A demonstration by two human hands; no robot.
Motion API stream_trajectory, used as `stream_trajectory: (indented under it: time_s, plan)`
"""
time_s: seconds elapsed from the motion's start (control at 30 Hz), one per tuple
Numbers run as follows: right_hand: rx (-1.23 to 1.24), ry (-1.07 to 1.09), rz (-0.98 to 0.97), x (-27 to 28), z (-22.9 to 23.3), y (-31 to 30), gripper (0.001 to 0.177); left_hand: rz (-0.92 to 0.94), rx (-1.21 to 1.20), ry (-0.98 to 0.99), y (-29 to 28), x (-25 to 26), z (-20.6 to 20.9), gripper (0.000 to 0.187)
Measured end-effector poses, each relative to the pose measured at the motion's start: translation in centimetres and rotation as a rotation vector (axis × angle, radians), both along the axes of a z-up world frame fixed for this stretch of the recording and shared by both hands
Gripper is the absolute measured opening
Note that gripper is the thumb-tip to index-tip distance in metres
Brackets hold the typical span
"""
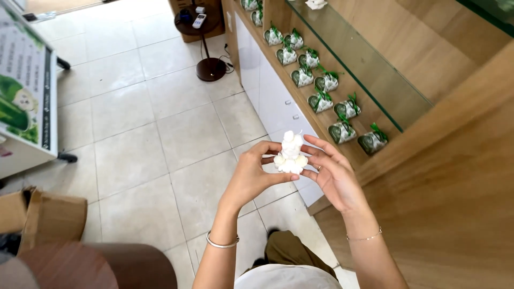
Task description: The recorder takes various decorative candles from a storage shelf and places them on a glass display shelf.
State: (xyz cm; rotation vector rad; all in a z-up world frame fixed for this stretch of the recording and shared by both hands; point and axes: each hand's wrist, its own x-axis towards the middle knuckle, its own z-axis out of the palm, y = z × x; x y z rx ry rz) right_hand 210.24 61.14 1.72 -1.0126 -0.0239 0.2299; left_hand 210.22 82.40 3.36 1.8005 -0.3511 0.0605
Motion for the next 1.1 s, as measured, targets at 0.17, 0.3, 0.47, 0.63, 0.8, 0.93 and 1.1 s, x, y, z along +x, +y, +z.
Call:
stream_trajectory:
  time_s: [0.17,0.3,0.47,0.63,0.8,0.93,1.1]
  plan:
    - [-0.143,-0.064,-0.024,9.5,-0.9,2.2,0.049,-0.069,-0.016,-0.009,1.8,10.1,-1.5,0.058]
    - [-0.200,-0.064,-0.085,18.4,-3.3,2.4,0.042,-0.130,-0.001,-0.041,2.3,19.3,-2.2,0.059]
    - [-0.235,-0.108,-0.108,27.8,-4.6,1.6,0.027,-0.217,-0.005,-0.048,2.2,30.3,-2.1,0.060]
    - [-0.357,-0.129,-0.224,34.2,-3.1,1.5,0.028,-0.317,-0.031,-0.017,1.1,39.0,-1.8,0.059]
    - [-0.469,-0.172,-0.403,39.9,-3.3,1.3,0.032,-0.490,-0.137,0.018,-0.6,47.3,-3.6,0.060]
    - [-0.561,-0.198,-0.549,44.3,-4.9,0.8,0.032,-0.607,-0.166,0.012,-1.8,53.5,-4.4,0.062]
    - [-0.714,-0.137,-0.738,48.9,-5.6,1.1,0.034,-0.719,-0.053,-0.158,-3.7,61.1,-5.3,0.062]
